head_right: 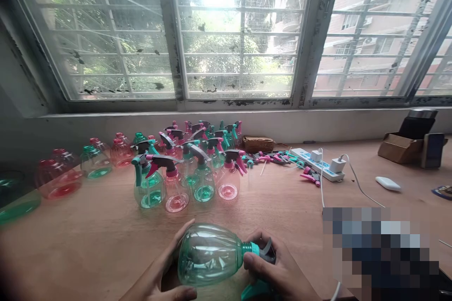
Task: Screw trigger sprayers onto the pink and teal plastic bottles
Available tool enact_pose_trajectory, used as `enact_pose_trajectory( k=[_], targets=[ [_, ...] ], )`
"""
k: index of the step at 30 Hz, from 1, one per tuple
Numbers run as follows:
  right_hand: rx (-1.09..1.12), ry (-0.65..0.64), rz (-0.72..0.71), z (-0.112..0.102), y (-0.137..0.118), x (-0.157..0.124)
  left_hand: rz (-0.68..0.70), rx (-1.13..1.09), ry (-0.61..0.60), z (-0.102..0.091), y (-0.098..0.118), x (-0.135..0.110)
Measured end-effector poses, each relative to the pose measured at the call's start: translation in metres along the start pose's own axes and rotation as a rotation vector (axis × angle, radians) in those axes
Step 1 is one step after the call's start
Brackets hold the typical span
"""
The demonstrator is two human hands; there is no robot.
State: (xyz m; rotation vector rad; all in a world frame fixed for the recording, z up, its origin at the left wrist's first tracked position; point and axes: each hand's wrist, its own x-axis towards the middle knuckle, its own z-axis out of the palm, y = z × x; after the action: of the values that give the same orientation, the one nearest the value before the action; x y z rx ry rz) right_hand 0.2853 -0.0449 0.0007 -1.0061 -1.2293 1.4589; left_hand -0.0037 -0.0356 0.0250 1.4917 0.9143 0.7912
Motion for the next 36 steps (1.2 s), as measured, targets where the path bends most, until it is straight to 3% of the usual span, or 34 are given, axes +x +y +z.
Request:
enact_pose_trajectory(
  k=[4,12,18,24,36],
  targets=[
    [0.012,0.002,0.014,-0.001,0.002,0.001,0.025,0.075,0.016,0.001,-0.004,-0.001],
    [0.010,-0.012,-0.011,0.002,-0.004,-0.001,0.010,-0.058,-0.023,0.001,0.006,-0.003],
    [-0.017,0.004,0.010,0.001,-0.004,0.000,0.124,-0.054,-0.027,0.001,-0.010,0.001],
    [-0.022,-0.004,-0.009,0.003,-0.003,0.001,0.076,-0.174,-0.008,0.000,-0.014,0.006],
    [-0.017,0.001,-0.009,0.003,-0.004,0.000,0.104,0.079,-0.002,-0.001,-0.009,0.004]
  ],
)
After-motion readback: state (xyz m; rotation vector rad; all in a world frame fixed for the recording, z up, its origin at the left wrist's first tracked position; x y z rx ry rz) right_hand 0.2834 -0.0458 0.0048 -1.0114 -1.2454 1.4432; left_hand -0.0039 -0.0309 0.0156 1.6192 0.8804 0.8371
